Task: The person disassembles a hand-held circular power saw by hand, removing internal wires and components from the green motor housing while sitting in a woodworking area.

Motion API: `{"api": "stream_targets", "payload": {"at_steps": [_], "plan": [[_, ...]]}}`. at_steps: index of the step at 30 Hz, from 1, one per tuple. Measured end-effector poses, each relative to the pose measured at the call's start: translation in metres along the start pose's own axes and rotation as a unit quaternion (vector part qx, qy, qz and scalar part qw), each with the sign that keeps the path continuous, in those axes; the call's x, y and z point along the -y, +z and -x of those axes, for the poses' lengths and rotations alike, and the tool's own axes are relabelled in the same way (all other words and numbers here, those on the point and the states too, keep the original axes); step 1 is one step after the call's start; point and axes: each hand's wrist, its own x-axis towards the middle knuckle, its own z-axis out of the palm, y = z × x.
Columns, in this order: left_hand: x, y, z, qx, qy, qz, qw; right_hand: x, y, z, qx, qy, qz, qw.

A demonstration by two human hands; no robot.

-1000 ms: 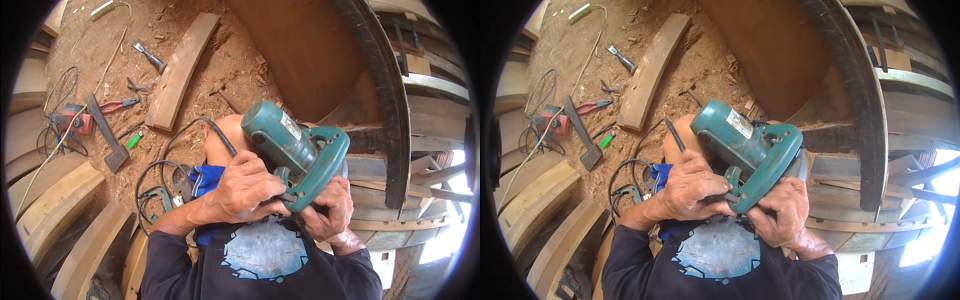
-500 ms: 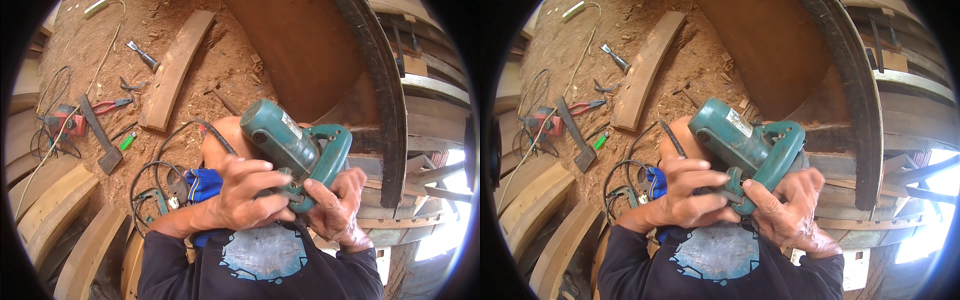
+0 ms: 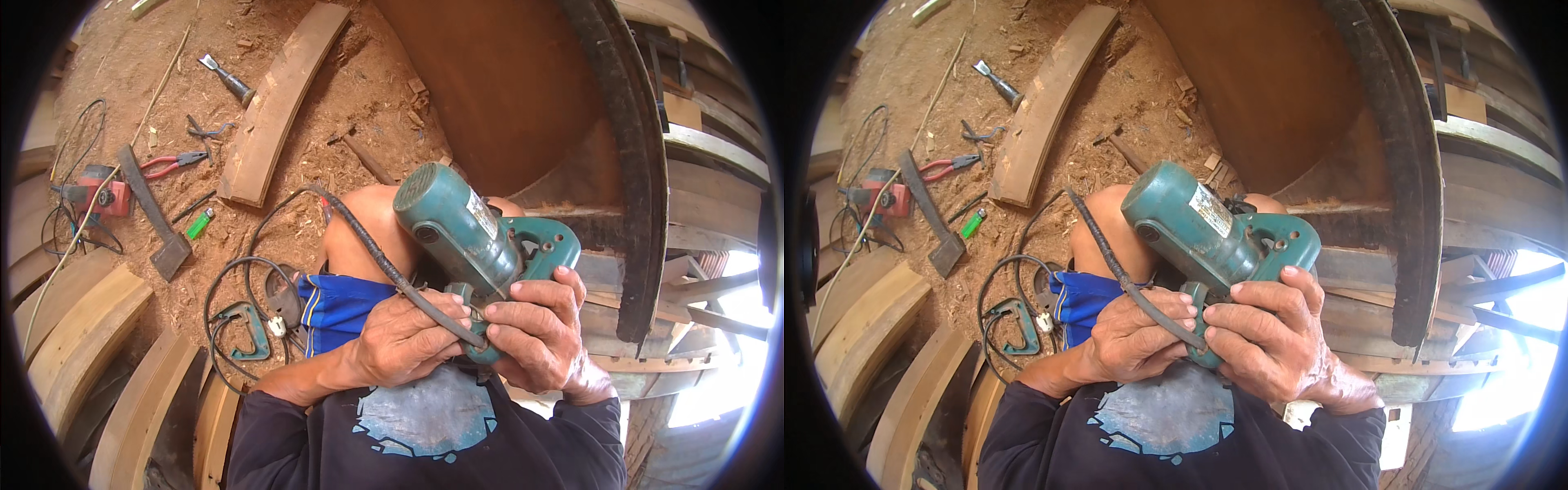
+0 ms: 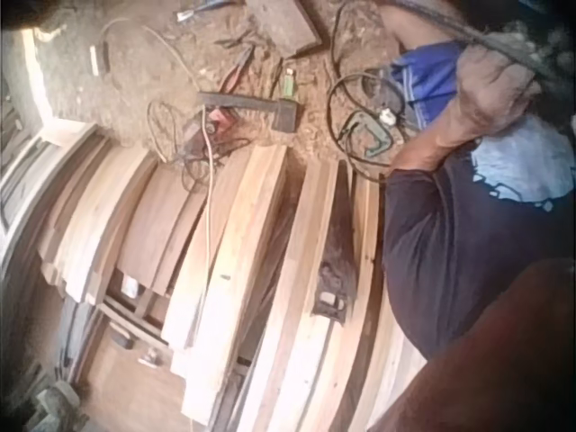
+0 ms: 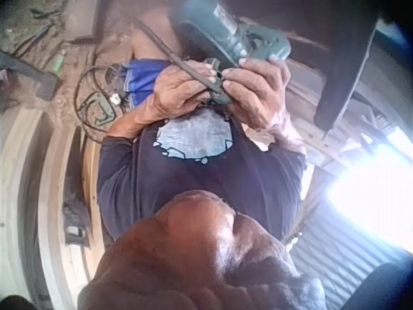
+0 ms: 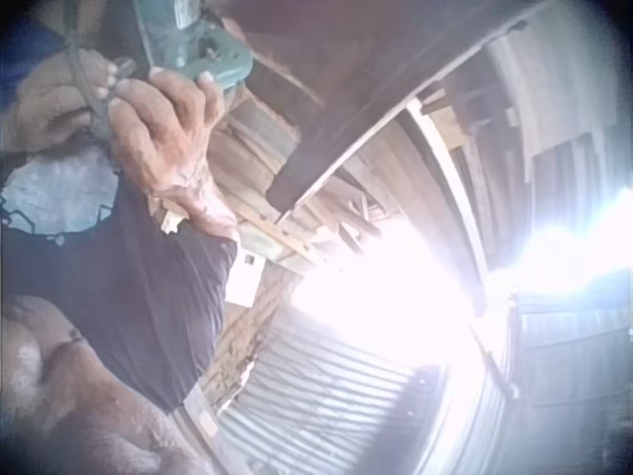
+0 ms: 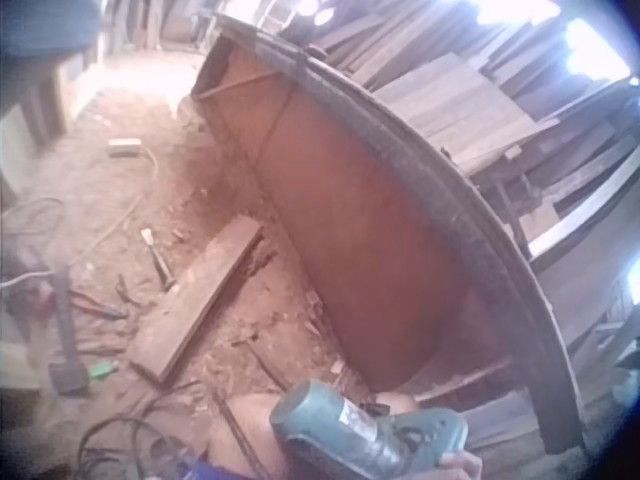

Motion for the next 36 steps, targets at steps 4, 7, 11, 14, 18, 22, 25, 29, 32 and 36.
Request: {"api": "stream_targets", "payload": {"at_steps": [4,7,11,14,18,22,25,29,32,36], "plan": [[0.000,-0.003,0.000,0.015,0.005,0.002,1.000,0.000,-0.002,-0.002,0.003,-0.005,0.004,1.000],[0.001,-0.004,0.000,0.010,0.002,-0.014,1.000,-0.001,-0.001,-0.006,0.005,-0.004,0.001,1.000],[0.004,-0.005,0.000,0.002,0.014,-0.024,1.000,-0.001,-0.001,-0.016,0.009,-0.006,0.005,1.000],[0.006,-0.006,0.002,-0.008,0.024,-0.036,0.999,0.002,-0.003,-0.029,0.021,-0.009,0.008,1.000],[0.008,-0.019,-0.002,0.003,0.015,-0.084,0.996,0.003,-0.002,-0.050,0.069,0.006,-0.013,0.998],[0.007,-0.019,-0.008,-0.032,0.021,-0.131,0.991,-0.002,-0.007,-0.067,0.100,0.013,-0.037,0.994],[0.007,-0.015,-0.017,-0.066,0.045,-0.140,0.987,-0.012,-0.011,-0.073,0.100,0.001,-0.046,0.994],[-0.002,-0.013,-0.029,-0.051,0.037,-0.204,0.977,-0.023,-0.017,-0.065,0.095,0.000,-0.073,0.993],[-0.004,-0.009,-0.033,-0.054,0.035,-0.249,0.966,-0.036,-0.026,-0.047,0.049,0.008,-0.078,0.996],[-0.007,-0.005,-0.033,-0.055,0.035,-0.291,0.955,-0.045,-0.034,-0.020,-0.064,0.063,-0.089,0.992]]}}
